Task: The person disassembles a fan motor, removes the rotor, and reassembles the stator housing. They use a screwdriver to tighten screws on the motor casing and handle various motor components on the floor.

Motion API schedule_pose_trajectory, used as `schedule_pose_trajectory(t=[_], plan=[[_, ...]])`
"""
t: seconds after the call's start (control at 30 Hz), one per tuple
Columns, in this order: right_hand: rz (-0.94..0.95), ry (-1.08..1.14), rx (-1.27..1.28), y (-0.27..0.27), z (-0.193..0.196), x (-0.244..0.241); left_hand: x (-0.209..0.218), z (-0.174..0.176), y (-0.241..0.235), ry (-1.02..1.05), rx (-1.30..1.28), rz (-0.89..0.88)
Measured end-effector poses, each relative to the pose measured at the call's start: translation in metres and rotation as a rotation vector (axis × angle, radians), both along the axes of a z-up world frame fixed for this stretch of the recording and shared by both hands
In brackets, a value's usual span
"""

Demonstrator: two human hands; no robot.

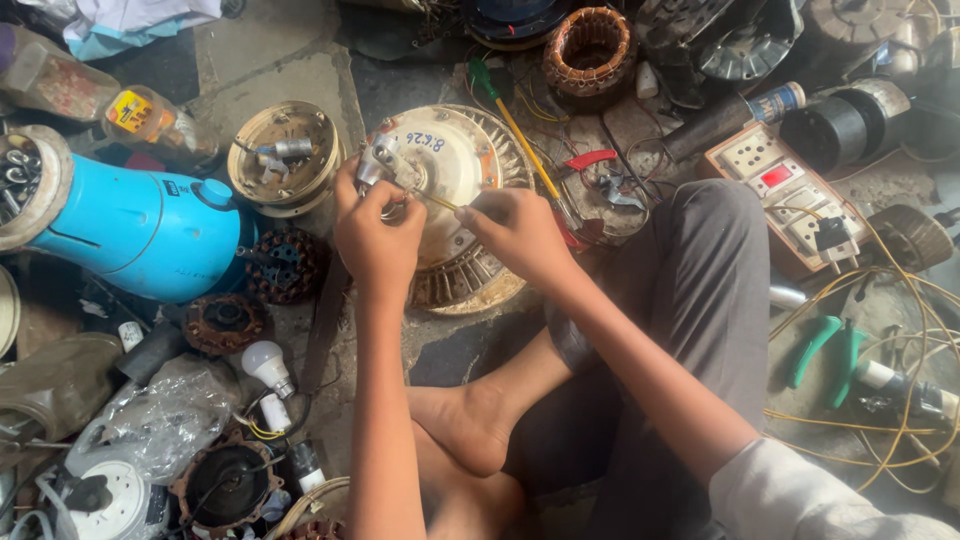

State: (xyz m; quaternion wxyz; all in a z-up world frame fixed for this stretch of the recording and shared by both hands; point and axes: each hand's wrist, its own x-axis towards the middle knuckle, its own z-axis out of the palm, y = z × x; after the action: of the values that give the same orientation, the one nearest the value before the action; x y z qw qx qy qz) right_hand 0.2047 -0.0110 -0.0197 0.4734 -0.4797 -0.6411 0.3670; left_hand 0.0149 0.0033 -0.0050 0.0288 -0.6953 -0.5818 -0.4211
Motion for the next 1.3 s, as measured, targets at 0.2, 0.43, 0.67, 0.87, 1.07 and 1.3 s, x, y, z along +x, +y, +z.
schedule_pose_trajectory(t=[0.2, 0.43, 0.67, 0.87, 1.07, 1.3], plan=[[0.055, 0.117, -0.221, 0.004, -0.007, -0.006, 0.000, -0.002, -0.002, -0.003, 0.000, -0.005], [-0.016, 0.116, -0.129, -0.004, -0.006, -0.011, -0.002, 0.000, 0.000, 0.010, -0.015, -0.024], [0.104, 0.169, -0.367, 0.007, -0.005, -0.009, 0.003, -0.003, -0.002, 0.007, -0.015, 0.030], [-0.113, -0.190, -0.005, -0.003, 0.004, -0.011, 0.005, -0.008, -0.001, -0.036, 0.008, 0.043], [-0.177, -0.080, 0.096, -0.011, 0.012, -0.013, 0.008, -0.013, 0.002, -0.025, 0.038, 0.072], [0.033, 0.188, -0.221, -0.003, 0.007, -0.008, 0.018, -0.020, 0.005, -0.060, 0.061, 0.161]])
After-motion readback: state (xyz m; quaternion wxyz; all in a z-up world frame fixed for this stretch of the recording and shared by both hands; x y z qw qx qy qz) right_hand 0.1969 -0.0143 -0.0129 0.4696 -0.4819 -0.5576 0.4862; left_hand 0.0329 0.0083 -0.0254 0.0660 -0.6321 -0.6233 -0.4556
